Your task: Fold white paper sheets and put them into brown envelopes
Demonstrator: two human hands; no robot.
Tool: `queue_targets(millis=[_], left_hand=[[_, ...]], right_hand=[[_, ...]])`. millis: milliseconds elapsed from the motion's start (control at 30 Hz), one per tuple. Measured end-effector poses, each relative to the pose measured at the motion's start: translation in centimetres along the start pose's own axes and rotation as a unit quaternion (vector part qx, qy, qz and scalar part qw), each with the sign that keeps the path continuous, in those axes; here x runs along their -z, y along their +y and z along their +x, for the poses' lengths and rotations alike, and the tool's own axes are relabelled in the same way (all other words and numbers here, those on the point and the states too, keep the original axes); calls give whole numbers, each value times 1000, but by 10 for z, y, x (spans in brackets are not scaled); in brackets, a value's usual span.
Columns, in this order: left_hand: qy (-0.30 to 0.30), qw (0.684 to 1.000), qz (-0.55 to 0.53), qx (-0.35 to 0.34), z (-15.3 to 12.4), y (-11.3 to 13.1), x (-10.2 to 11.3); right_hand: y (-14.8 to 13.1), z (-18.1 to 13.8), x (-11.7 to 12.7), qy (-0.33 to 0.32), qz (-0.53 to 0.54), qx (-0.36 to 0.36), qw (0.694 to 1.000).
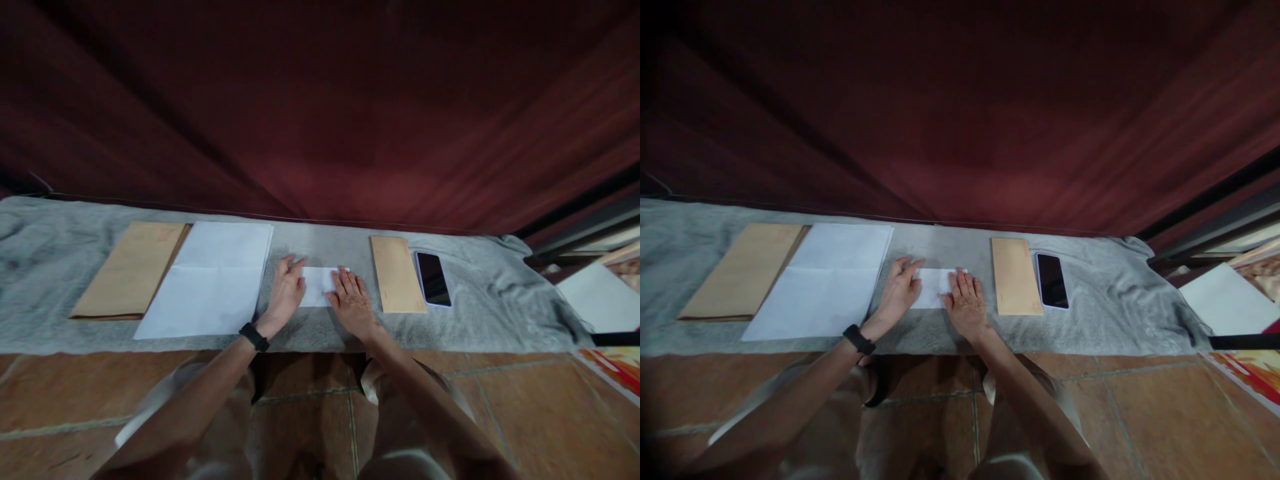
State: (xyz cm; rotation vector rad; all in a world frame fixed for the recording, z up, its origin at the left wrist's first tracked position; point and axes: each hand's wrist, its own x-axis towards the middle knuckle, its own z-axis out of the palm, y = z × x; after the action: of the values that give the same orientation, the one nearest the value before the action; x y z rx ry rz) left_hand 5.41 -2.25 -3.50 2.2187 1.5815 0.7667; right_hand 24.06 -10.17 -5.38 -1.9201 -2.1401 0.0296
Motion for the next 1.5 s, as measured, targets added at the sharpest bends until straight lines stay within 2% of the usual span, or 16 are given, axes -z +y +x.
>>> queue_targets(millis=[100, 233, 400, 1000, 1367, 1500], left_hand=[[2, 996, 70, -52, -8, 8, 1], [-45, 987, 93, -121, -23, 19, -8], [-88, 976, 125, -155, -40, 29, -20], [-94, 974, 162, -125, -43, 15, -13], [-79, 978, 161, -107, -46, 13, -13], [-78, 979, 154, -106, -46, 14, -12]], right_hand=[[1, 0, 0, -1, -6, 3, 1000], [1, -1, -1, 3, -7, -3, 1000], [3, -1, -2, -1, -12, -12, 1000], [18, 1, 3, 21, -19, -60, 998], [18, 14, 24, 22, 14, -130, 991], [18, 20, 28, -14, 58, -174, 983]])
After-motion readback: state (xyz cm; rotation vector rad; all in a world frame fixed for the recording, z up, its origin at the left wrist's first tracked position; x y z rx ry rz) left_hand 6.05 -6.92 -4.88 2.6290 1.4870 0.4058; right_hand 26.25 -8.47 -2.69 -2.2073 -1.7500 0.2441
